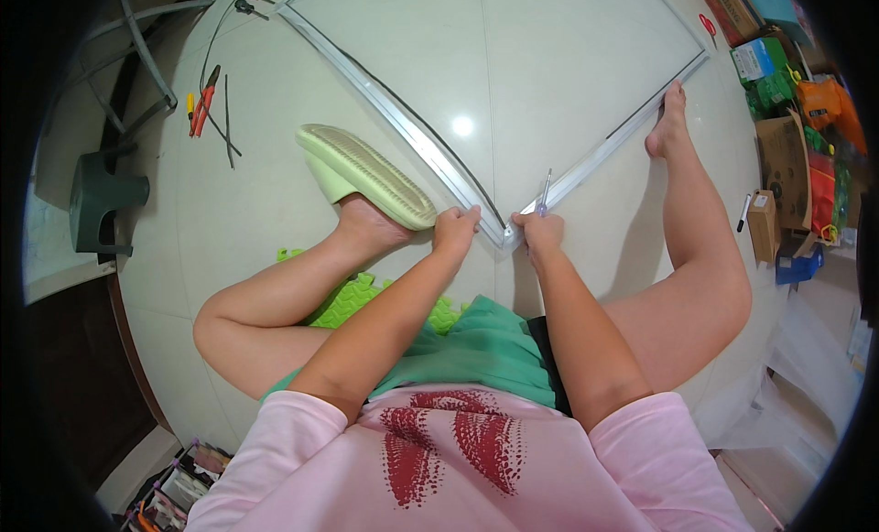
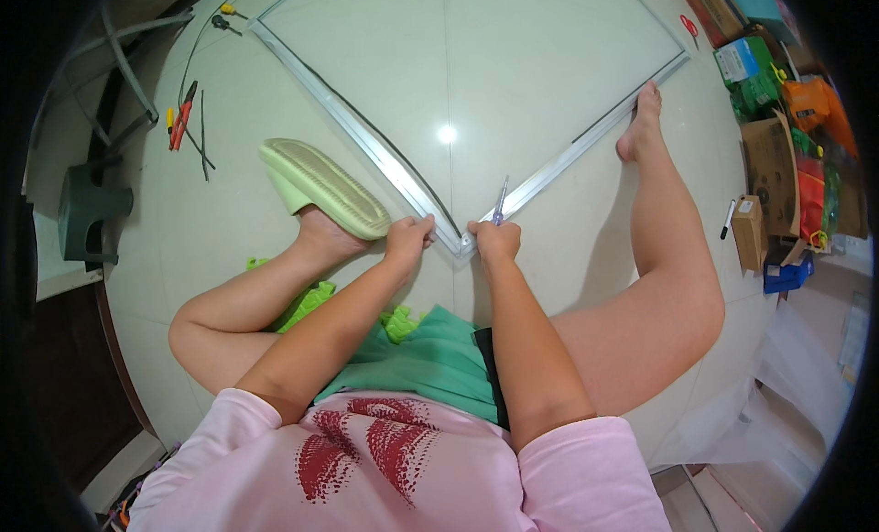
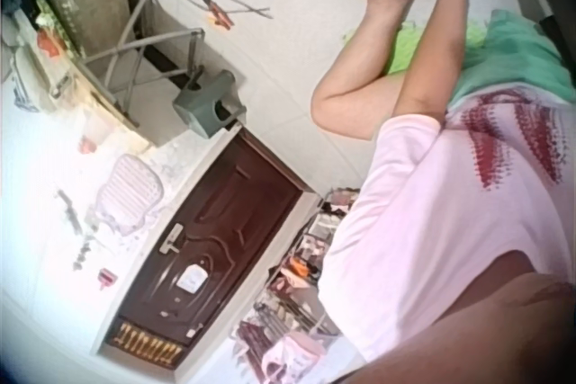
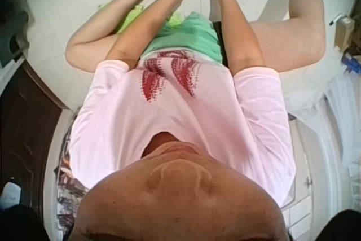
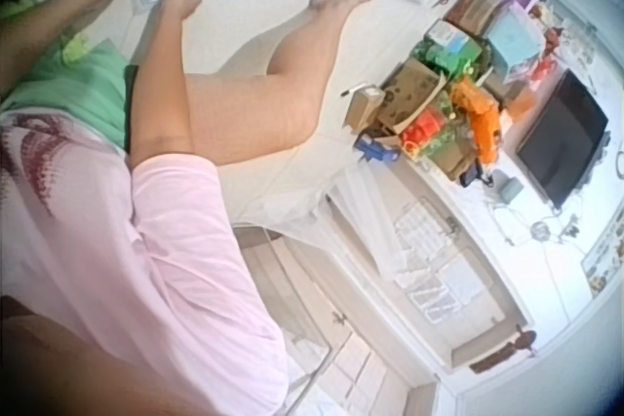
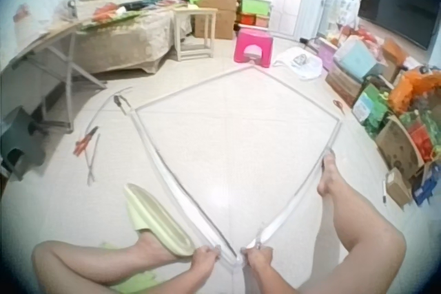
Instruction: The person uses a pen to push a black cord into the groove of an aluminum window screen frame.
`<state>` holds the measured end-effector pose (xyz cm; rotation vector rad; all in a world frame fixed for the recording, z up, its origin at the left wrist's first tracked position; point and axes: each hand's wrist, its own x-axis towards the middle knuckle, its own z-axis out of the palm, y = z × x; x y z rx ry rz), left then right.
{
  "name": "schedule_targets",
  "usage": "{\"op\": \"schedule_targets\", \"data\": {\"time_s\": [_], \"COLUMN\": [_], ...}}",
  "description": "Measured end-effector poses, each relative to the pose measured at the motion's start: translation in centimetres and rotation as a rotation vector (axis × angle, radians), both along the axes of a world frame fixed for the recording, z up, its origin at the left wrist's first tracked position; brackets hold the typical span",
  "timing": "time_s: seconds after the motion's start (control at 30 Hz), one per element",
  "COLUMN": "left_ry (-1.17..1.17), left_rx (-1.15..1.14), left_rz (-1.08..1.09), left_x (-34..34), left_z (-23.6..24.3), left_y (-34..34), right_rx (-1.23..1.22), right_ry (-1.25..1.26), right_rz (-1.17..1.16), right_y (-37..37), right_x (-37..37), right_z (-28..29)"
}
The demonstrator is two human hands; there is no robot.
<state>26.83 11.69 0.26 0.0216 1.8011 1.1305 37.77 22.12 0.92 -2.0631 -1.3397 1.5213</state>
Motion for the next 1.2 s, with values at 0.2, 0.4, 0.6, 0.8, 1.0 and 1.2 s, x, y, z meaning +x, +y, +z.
{"op": "schedule_targets", "data": {"time_s": [0.2, 0.4, 0.6, 0.8, 1.0, 1.2], "left_ry": [-0.005, 0.043, 0.012, 0.193, 0.163, 0.133], "left_rx": [0.067, -0.047, -0.037, -0.105, -0.113, -0.091], "left_rz": [0.139, 0.031, 0.049, -0.079, -0.109, -0.055], "left_x": [0.3, -0.2, 0.7, 0.1, 0.2, 0.7], "left_z": [-0.6, -2.2, -1.1, -0.3, -0.2, -1.1], "left_y": [0.2, -0.8, 0.4, -0.6, -0.3, -0.3], "right_rx": [0.018, 0.008, 0.068, 0.041, 0.089, -0.159], "right_ry": [-0.155, -0.291, -0.258, -0.254, -0.369, -0.513], "right_rz": [0.093, 0.179, 0.165, 0.06, 0.029, 0.422], "right_y": [0.1, -0.4, 0.3, -0.9, -0.9, -1.4], "right_x": [0.2, -0.5, 0.6, -0.4, -0.2, 0.0], "right_z": [-0.4, 0.4, -0.6, -1.0, -0.5, 0.7]}}
